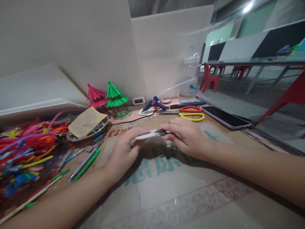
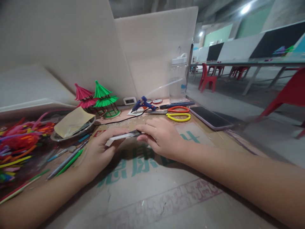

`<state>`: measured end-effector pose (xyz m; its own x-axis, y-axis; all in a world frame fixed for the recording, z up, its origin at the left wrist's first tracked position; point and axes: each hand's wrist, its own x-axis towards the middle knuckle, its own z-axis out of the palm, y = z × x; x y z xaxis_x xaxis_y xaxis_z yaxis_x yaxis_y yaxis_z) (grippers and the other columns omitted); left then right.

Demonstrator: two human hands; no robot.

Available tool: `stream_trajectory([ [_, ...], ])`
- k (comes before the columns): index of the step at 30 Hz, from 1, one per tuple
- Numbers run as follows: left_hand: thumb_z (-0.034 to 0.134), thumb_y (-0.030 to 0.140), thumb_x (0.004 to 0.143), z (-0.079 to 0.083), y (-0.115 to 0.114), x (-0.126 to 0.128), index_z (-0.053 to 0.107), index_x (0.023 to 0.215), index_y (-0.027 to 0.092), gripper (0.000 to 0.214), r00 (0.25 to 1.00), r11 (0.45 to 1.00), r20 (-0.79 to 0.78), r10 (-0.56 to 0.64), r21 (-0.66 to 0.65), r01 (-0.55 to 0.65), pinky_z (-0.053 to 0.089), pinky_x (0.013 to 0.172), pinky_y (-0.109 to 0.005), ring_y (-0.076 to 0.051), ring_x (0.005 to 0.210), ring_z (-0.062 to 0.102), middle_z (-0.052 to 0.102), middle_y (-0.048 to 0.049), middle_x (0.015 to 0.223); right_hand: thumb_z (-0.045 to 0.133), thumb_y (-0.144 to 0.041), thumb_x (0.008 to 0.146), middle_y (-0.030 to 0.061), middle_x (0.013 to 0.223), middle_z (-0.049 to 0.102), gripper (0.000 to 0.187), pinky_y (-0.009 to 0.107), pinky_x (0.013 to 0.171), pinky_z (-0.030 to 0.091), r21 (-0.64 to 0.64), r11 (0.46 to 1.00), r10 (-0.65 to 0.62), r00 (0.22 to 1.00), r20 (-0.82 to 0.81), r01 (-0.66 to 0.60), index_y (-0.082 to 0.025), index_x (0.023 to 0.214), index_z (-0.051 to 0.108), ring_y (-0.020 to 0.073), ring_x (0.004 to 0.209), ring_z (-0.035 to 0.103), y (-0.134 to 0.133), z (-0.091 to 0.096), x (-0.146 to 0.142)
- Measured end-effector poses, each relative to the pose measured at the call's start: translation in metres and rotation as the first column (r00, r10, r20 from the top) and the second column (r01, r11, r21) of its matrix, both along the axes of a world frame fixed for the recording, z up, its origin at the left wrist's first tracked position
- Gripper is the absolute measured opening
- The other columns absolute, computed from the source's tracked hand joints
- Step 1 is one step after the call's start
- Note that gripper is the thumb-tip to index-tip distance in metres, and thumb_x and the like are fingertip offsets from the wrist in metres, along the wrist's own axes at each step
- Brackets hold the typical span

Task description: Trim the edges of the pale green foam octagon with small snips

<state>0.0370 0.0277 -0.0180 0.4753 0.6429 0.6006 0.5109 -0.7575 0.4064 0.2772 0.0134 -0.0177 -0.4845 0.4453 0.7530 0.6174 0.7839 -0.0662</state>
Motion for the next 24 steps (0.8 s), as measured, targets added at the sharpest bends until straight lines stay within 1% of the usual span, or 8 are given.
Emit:
stream_trajectory([
  [8,0.052,0.007,0.085,0.0041,-0.0031,0.0023,0.066,0.109,0.020,0.031,1.000,1.000,-0.026,0.013,-0.018,-0.013,0.053,0.095,-0.037,-0.019,0.105,0.067,0.072,-0.0053,0.112,0.044,-0.035,0.100,0.0070,0.078,0.063,0.034,0.031,0.063,0.034,0.036,0.999,-0.001,1.000,0.027,0.000,-0.012,0.105,0.068,0.0200,0.071,0.051,0.0009,-0.0004,0.0004],
  [15,0.051,0.007,0.085,0.0053,-0.0035,0.0025,0.066,0.108,0.018,0.030,0.999,1.000,-0.037,0.021,-0.016,-0.021,0.053,0.095,-0.033,-0.017,0.104,0.067,0.072,-0.0048,0.110,0.046,-0.032,0.099,0.0068,0.077,0.063,0.032,0.031,0.063,0.035,0.030,1.000,0.006,1.000,0.018,-0.007,-0.011,0.106,0.069,0.0194,0.071,0.051,0.0008,0.0001,0.0012],
  [20,0.051,0.007,0.084,0.0045,-0.0027,0.0020,0.067,0.108,0.018,0.030,0.999,1.000,-0.052,0.014,-0.019,-0.015,0.053,0.094,-0.033,-0.018,0.102,0.066,0.072,-0.0049,0.108,0.049,-0.028,0.098,0.0062,0.075,0.063,0.028,0.031,0.063,0.034,0.035,0.999,0.016,1.000,0.007,-0.016,-0.012,0.103,0.071,0.0192,0.069,0.051,0.0013,0.0001,0.0015],
  [24,0.051,0.007,0.084,0.0027,-0.0014,0.0025,0.067,0.108,0.018,0.031,1.000,1.000,-0.027,0.008,-0.024,-0.009,0.053,0.094,-0.033,-0.018,0.104,0.066,0.072,-0.0049,0.110,0.049,-0.030,0.098,0.0077,0.078,0.065,0.030,0.031,0.065,0.037,0.017,1.000,0.000,1.000,-0.017,0.000,-0.010,0.103,0.070,0.0194,0.072,0.053,0.0016,0.0002,0.0017],
])
